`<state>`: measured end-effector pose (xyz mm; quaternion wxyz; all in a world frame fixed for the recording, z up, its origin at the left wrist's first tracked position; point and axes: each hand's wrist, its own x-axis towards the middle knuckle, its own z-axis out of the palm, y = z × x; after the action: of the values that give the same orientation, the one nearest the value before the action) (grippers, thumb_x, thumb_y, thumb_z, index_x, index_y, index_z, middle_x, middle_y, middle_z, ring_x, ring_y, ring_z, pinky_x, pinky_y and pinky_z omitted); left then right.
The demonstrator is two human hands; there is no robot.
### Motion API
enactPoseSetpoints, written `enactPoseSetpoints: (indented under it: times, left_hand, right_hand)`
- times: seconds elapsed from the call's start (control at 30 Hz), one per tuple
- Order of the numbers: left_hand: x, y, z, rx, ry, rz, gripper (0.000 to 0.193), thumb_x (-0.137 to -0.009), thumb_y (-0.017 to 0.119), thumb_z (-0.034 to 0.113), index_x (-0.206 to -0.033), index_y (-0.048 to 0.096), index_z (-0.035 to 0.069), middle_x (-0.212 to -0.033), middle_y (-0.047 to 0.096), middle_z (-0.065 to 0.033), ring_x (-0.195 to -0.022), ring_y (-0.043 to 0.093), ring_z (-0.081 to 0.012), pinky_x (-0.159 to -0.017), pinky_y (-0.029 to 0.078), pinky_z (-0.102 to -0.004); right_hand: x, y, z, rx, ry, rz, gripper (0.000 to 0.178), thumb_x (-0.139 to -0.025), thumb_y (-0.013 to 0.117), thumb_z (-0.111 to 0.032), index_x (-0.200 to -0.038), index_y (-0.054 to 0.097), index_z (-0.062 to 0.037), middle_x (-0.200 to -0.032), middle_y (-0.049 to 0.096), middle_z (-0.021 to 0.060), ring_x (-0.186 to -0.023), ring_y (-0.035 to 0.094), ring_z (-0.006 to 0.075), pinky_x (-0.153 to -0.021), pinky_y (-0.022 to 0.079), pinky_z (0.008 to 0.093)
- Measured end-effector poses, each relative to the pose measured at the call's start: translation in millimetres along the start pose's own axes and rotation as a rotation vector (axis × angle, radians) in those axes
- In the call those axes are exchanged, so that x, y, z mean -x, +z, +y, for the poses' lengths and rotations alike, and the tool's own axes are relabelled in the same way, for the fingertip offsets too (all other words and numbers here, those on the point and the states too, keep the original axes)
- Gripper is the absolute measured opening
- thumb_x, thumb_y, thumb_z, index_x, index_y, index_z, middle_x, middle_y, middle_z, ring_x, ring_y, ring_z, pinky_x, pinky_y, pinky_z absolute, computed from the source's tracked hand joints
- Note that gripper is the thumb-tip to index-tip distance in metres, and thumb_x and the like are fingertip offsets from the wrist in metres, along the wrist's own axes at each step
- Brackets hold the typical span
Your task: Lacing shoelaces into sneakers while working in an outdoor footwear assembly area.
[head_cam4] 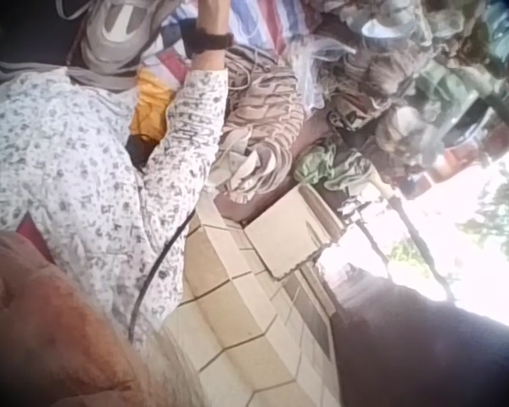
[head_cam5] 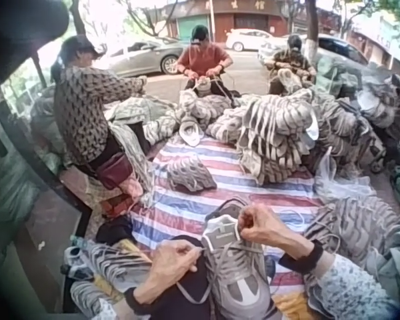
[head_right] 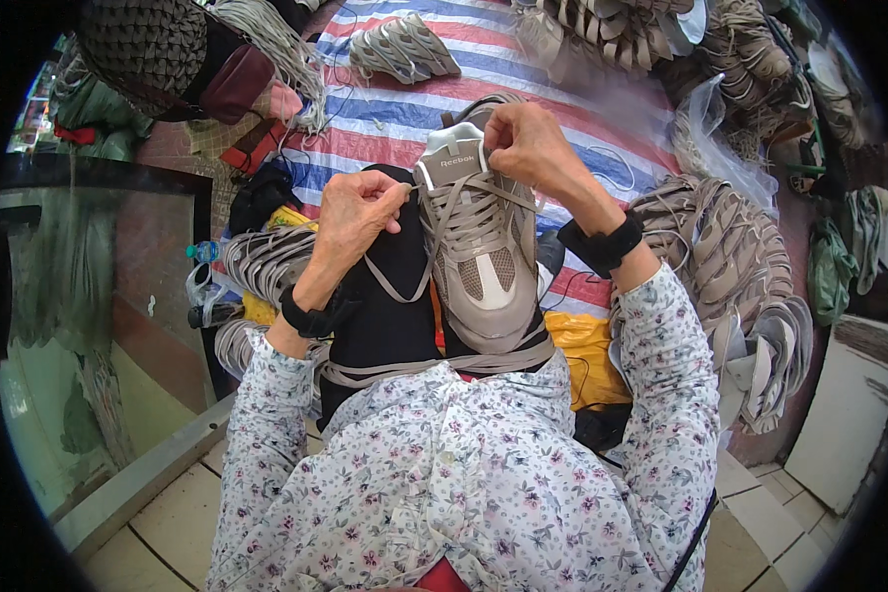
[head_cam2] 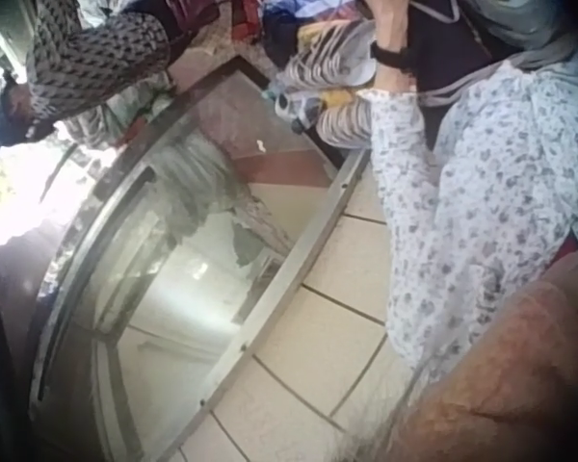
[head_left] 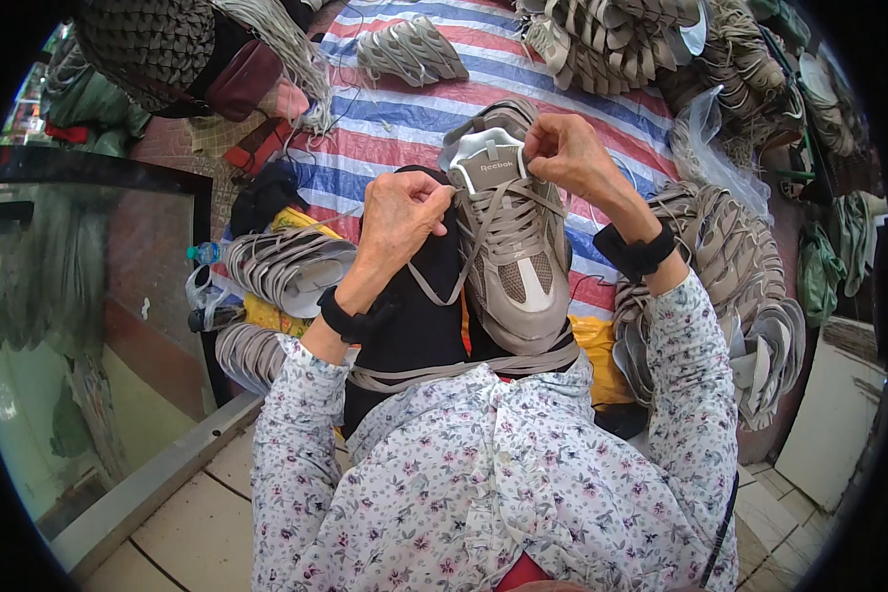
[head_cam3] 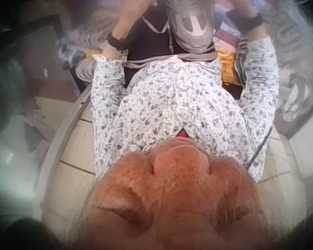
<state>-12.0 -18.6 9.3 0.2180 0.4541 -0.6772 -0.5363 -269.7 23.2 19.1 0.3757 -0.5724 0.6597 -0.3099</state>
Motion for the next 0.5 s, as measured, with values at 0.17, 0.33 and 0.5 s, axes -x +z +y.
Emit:
enactPoseSetpoints:
  times: [0.17,0.33,0.5]
  left_hand:
    - [-4.2,-0.4,-3.3,-0.034,0.017,-0.008,0.017,-0.087,0.067,0.012,-0.081,0.07,-0.004,-0.064,0.064,-0.0038,-0.051,0.062,-0.0083,-0.047,0.047,-0.0192]
    - [-8.5,2.9,-1.5,-0.058,0.031,0.002,0.019,-0.086,0.066,0.013,-0.08,0.07,-0.005,-0.062,0.065,-0.0049,-0.051,0.063,-0.0094,-0.047,0.048,-0.021]
    - [-4.6,8.5,0.8,-0.193,0.09,0.065,0.021,-0.085,0.066,0.014,-0.077,0.07,-0.005,-0.059,0.066,-0.0065,-0.048,0.063,-0.0111,-0.047,0.049,-0.0232]
  right_hand:
    - [-0.7,3.9,-2.9,-0.084,-0.013,-0.041,0.01,-0.073,0.065,0.0,-0.081,0.059,0.0016,-0.074,0.059,0.0019,-0.068,0.054,0.0092,-0.062,0.046,0.0254]
    - [5.9,12.0,-26.4,0.219,-0.402,0.121,0.014,-0.074,0.068,-0.002,-0.087,0.067,0.003,-0.077,0.062,0.009,-0.075,0.06,0.0162,-0.066,0.048,0.0304]
    - [-3.3,39.1,-28.8,0.122,-0.268,-0.047,0.015,-0.07,0.069,-0.007,-0.083,0.072,0.0017,-0.072,0.068,0.0152,-0.066,0.066,0.0239,-0.065,0.051,0.0354]
